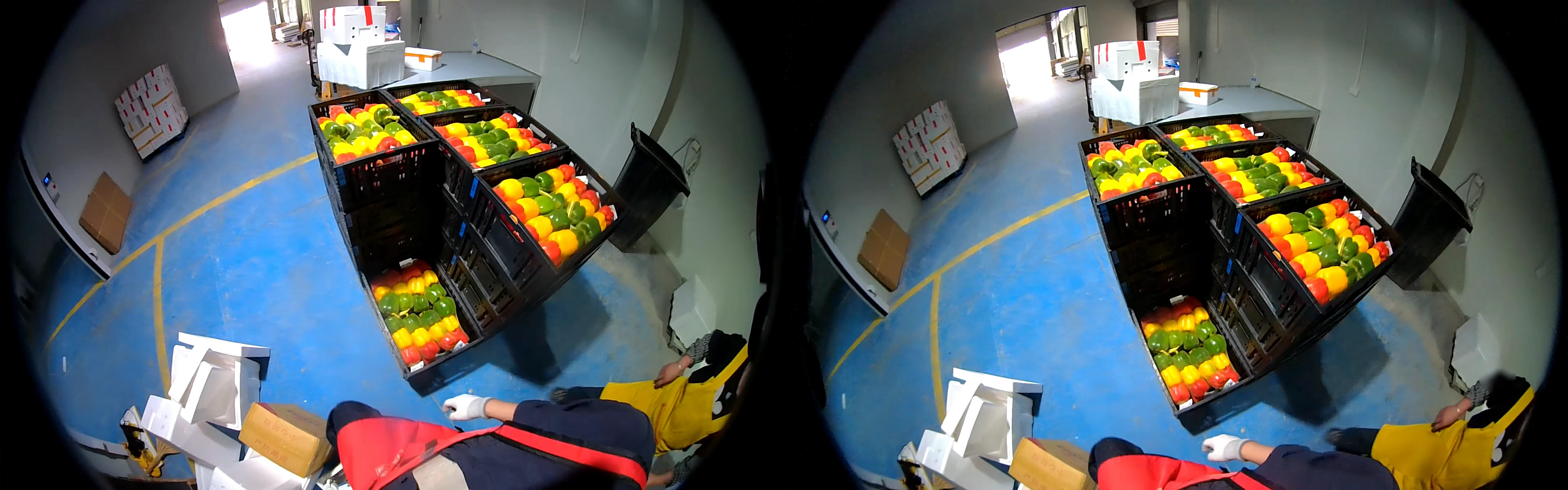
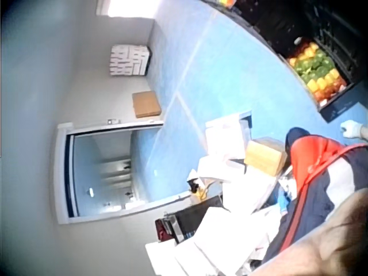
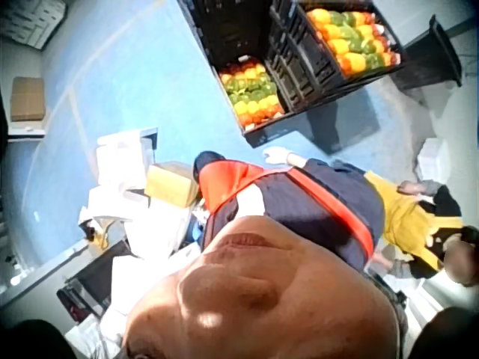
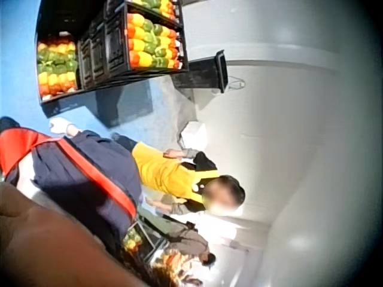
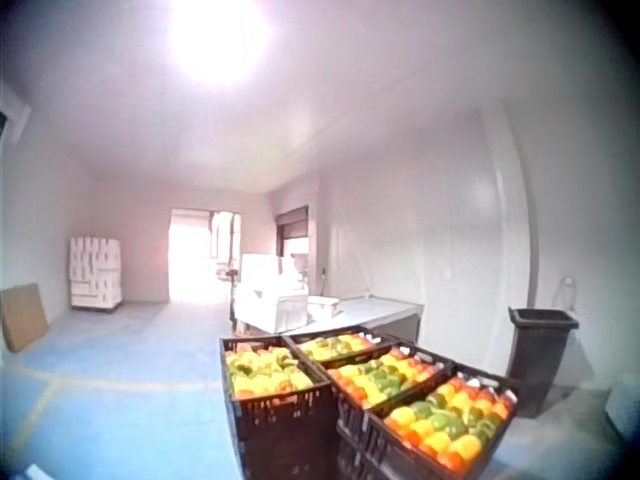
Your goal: The person trims the stems off green, yellow, and red bell peppers using shears and places the trimmed peppers into a white styrofoam box. The person also discards the removed stems into a separate container and handles the styrofoam box lid.
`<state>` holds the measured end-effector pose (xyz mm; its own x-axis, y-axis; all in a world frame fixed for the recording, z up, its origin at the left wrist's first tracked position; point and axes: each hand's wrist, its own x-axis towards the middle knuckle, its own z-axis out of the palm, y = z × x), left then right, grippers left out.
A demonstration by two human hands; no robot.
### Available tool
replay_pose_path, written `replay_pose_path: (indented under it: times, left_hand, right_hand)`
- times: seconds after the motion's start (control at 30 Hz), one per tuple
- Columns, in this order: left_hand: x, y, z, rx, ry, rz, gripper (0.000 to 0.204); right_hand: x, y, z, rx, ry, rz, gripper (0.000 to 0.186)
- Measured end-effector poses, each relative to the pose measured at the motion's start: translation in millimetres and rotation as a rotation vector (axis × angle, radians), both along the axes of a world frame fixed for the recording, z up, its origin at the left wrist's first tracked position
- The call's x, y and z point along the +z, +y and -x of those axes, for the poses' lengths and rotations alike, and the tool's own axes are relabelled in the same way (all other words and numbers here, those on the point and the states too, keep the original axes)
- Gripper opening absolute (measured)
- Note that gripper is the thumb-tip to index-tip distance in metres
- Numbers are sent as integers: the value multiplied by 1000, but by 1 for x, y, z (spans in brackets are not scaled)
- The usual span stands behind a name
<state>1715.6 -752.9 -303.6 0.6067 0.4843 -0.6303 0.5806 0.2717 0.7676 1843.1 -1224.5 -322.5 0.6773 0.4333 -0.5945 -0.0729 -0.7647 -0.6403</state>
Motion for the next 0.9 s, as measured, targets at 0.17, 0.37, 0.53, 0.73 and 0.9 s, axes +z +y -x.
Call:
replay_pose_path:
  times: [0.17, 0.37, 0.53, 0.73, 0.9]
  left_hand:
    - [-13, 18, -71, 92, 26, 59, 32]
    - [-44, 76, -201, 154, 27, 128, 35]
    - [-52, 150, -386, 128, -108, 205, 38]
    - [26, 176, -674, -68, -244, 97, 40]
    - [19, 206, -849, -501, -290, -80, 38]
  right_hand:
    - [46, 32, -85, -9, -41, 17, 37]
    - [50, 107, -249, -173, -182, -206, 38]
    - [83, 246, -425, 43, -285, -321, 37]
    - [181, 301, -578, 135, -416, -336, 36]
    - [233, 267, -702, 74, -474, -277, 34]
